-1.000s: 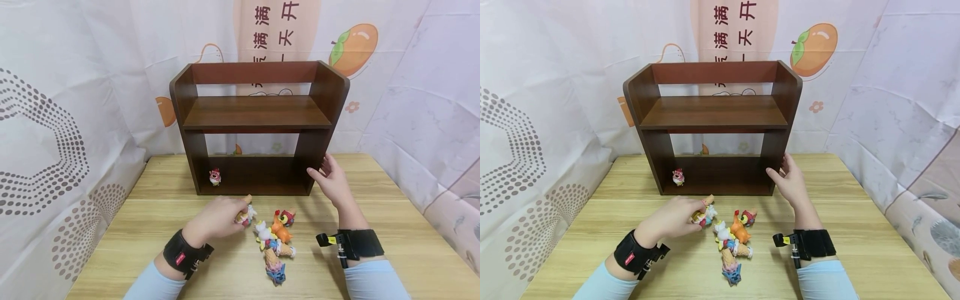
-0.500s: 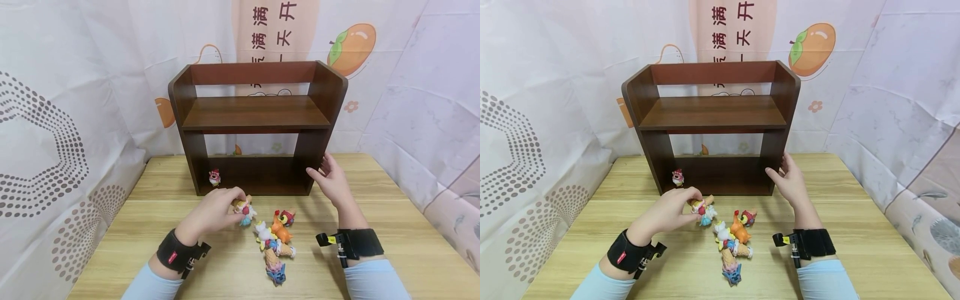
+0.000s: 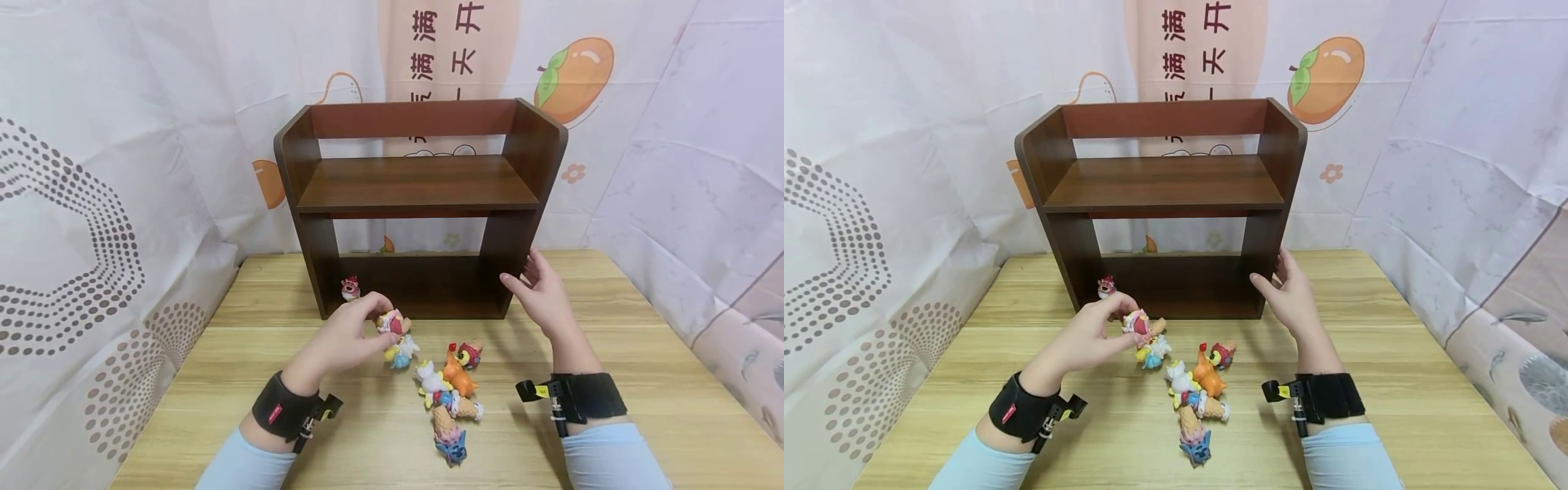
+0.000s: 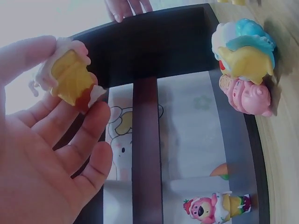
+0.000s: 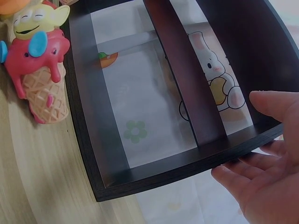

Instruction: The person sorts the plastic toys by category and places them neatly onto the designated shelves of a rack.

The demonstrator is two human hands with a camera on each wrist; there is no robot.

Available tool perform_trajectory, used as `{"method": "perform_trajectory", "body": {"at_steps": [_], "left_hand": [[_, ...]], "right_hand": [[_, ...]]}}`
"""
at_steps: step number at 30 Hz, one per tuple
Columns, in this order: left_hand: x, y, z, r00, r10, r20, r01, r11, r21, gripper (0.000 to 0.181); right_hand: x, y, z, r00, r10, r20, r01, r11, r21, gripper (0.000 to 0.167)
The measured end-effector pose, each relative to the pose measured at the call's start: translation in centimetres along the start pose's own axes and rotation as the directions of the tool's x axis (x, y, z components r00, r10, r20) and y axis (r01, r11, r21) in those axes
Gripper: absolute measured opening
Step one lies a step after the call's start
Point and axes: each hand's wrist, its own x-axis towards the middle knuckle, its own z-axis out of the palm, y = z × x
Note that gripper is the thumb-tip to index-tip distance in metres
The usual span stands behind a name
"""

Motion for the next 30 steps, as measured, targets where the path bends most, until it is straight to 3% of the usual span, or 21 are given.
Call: {"method": "perform_trajectory", "body": {"at_steps": [6, 11, 17, 24, 30], "left_hand": [[0.1, -0.7, -0.3, 0.997, -0.049, -0.059, 0.043, 0.994, -0.102, 0.029], [0.2, -1.3, -0.7, 0.983, -0.121, -0.135, 0.099, 0.982, -0.161, 0.033], [0.2, -1.7, -1.0, 0.970, -0.176, -0.166, 0.148, 0.975, -0.168, 0.044], [0.5, -1.8, -1.2, 0.958, -0.170, -0.229, 0.146, 0.982, -0.117, 0.036], [0.5, -2.0, -1.3, 0.951, -0.201, -0.234, 0.171, 0.975, -0.145, 0.034]], "right_hand": [[0.1, 0.1, 0.1, 1.000, 0.001, -0.003, -0.001, 1.000, -0.008, 0.077], [0.1, 0.1, 0.1, 1.000, 0.002, -0.002, -0.002, 1.000, -0.003, 0.077], [0.0, 0.1, 0.1, 1.000, 0.004, 0.000, -0.004, 1.000, -0.004, 0.077], [-0.1, -0.2, 0.0, 1.000, 0.006, 0.002, -0.006, 1.000, -0.005, 0.077], [-0.1, -0.2, 0.1, 1.000, 0.005, 0.005, -0.005, 1.000, -0.002, 0.077]]}}
